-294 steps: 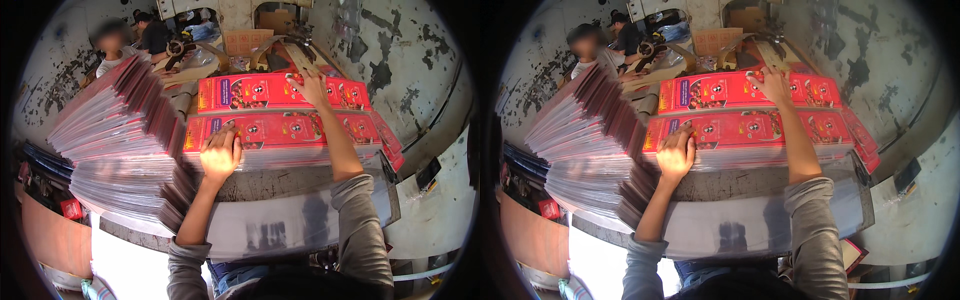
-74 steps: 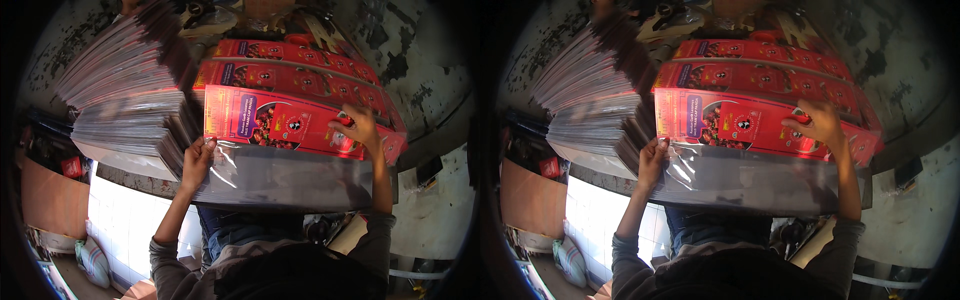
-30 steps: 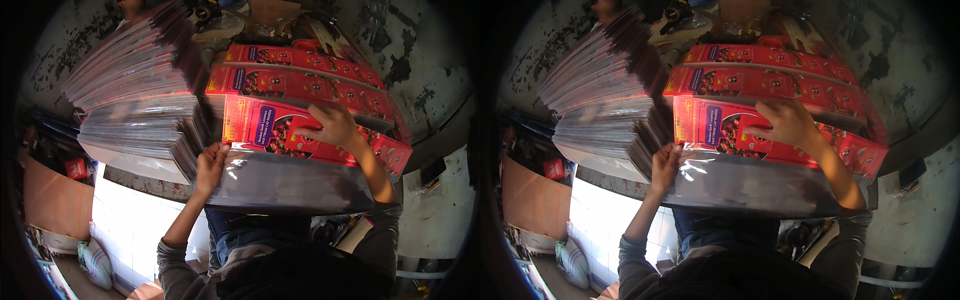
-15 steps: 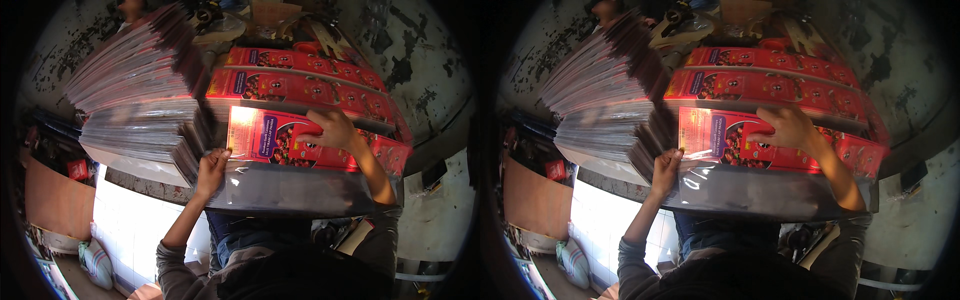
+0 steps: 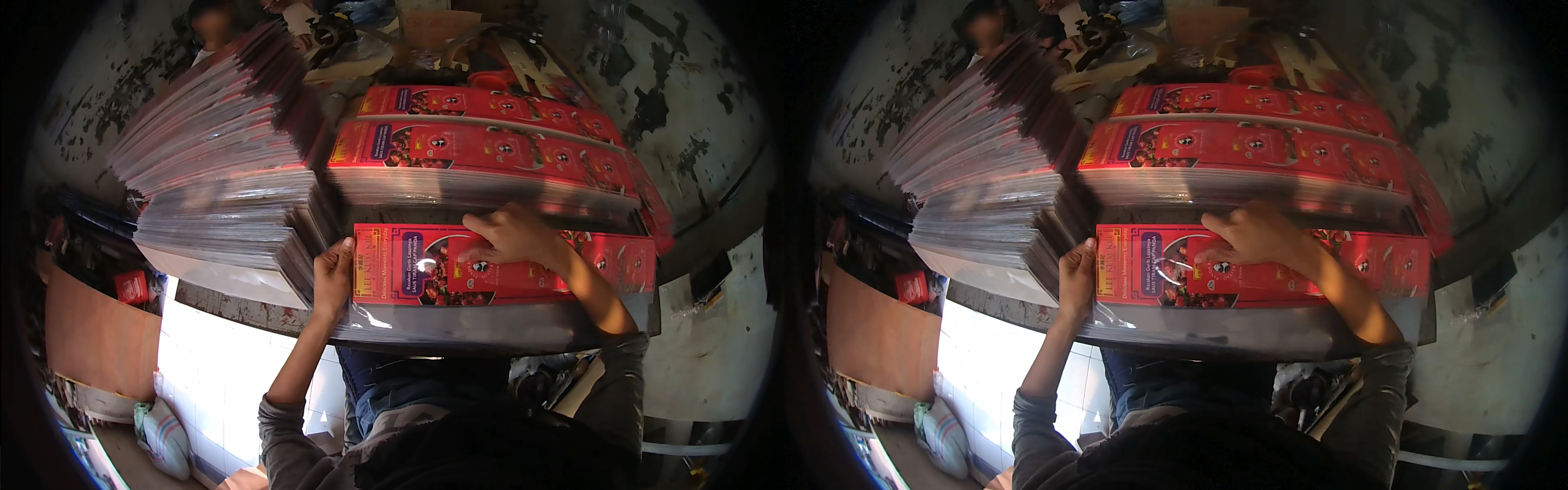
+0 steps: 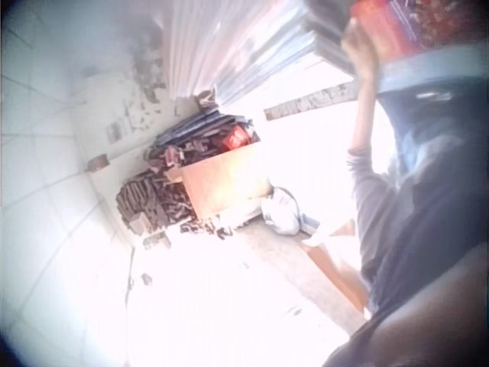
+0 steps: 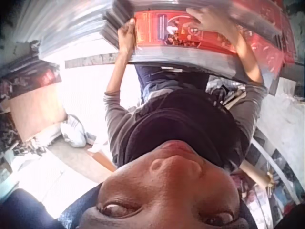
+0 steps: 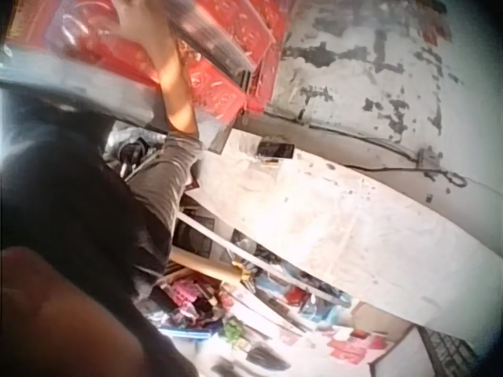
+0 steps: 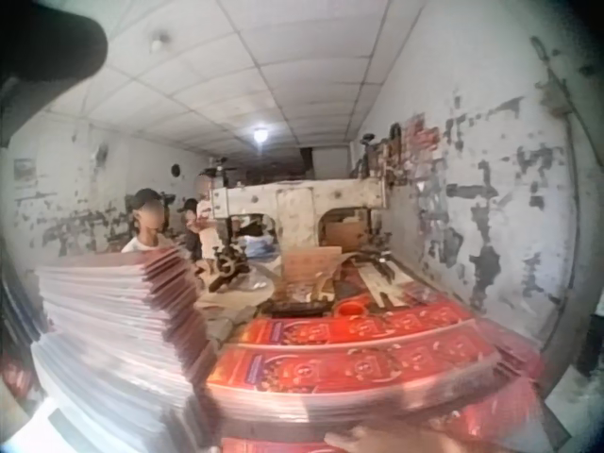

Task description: The person packs labels into plastic sleeves by taking printed labels from a stack and inserting them one at a time into clear plastic sleeves.

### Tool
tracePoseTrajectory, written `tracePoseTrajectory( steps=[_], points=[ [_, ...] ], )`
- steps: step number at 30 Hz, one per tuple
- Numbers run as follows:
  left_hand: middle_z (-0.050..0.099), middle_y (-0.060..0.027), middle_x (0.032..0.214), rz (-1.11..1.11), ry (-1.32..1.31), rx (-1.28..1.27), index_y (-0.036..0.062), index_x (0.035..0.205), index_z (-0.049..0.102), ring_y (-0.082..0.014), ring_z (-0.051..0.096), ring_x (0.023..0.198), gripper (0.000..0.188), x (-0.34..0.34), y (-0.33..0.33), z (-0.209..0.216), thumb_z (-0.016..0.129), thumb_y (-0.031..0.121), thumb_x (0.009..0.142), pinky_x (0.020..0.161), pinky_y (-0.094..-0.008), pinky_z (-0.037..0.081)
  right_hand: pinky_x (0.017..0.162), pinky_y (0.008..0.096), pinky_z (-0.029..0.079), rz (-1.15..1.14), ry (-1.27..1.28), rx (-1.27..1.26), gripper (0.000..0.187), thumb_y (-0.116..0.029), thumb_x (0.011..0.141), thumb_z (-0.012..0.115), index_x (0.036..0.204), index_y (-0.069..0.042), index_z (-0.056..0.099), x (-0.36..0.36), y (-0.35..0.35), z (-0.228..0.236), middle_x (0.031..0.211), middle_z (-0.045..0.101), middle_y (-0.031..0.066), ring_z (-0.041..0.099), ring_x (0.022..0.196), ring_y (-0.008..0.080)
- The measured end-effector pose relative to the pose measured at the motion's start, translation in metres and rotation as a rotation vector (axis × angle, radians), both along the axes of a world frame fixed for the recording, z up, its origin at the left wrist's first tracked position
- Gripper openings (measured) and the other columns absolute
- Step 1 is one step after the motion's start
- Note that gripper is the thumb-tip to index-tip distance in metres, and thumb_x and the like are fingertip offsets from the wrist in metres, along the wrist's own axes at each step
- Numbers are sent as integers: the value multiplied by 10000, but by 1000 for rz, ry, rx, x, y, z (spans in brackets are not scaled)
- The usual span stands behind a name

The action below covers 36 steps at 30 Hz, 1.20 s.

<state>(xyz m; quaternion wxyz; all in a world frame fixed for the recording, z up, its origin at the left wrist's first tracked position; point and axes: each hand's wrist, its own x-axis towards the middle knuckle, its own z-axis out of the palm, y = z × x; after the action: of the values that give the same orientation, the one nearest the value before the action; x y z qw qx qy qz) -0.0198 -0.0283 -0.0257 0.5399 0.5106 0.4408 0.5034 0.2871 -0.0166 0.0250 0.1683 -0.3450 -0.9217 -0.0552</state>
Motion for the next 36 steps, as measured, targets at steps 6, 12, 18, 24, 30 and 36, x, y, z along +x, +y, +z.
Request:
tracePoseTrajectory(
  steps=[6, 12, 18, 24, 30, 36],
  points=[
    [598, -188, 1118, 179, 513, 470, -25, 1256, 460, -244, 601, 1007, 394, 8, 3, 33, 565, 158, 923, 860, -330, 473, 644, 397, 500, -96, 40, 12, 620, -593, 776, 607, 1076, -53, 561, 10, -13, 7, 919, 564, 150, 606, 800, 276],
    [356, -218, 1382, -184, 1083, 780, 16, 1268, 449, -390, 379, 1271, 531, 28, -7, 42, 636, 278, 846, 1027, -462, 350, 926, 434, 415, -300, 93, -157, 696, -527, 748, 674, 1241, -63, 513, 52, -62, 13, 1245, 392, 161, 492, 1083, 296],
    [377, -169, 1371, -427, 1156, 693, 69, 1299, 438, -348, 368, 1284, 611, 33, 5, 32, 665, 340, 801, 1076, -498, 298, 952, 470, 376, -559, 98, -215, 762, -574, 704, 685, 1248, -70, 508, 82, -97, -15, 1187, 397, 166, 464, 1059, 323],
    [474, -150, 1244, -375, 1122, 770, 67, 1283, 477, -338, 475, 1146, 614, 31, 22, 28, 695, 320, 768, 1007, -456, 366, 909, 468, 372, -625, 177, -178, 788, -604, 699, 669, 1223, -34, 520, 81, -86, -31, 1136, 422, 165, 439, 1052, 321],
    [495, -138, 1110, -274, 1099, 871, 22, 1211, 535, -326, 498, 1002, 578, 30, 24, 29, 722, 307, 744, 876, -425, 409, 890, 444, 382, -584, 211, -68, 751, -537, 715, 701, 1168, 34, 521, 80, -79, -30, 1110, 450, 177, 453, 1027, 326],
    [519, -113, 974, -226, 1100, 884, 53, 1158, 587, -287, 517, 900, 582, 30, 21, 20, 795, 231, 645, 799, -389, 425, 792, 406, 395, -546, 265, -54, 650, -497, 654, 763, 988, 26, 570, 79, -81, -34, 979, 479, 147, 473, 893, 307]
  ],
)
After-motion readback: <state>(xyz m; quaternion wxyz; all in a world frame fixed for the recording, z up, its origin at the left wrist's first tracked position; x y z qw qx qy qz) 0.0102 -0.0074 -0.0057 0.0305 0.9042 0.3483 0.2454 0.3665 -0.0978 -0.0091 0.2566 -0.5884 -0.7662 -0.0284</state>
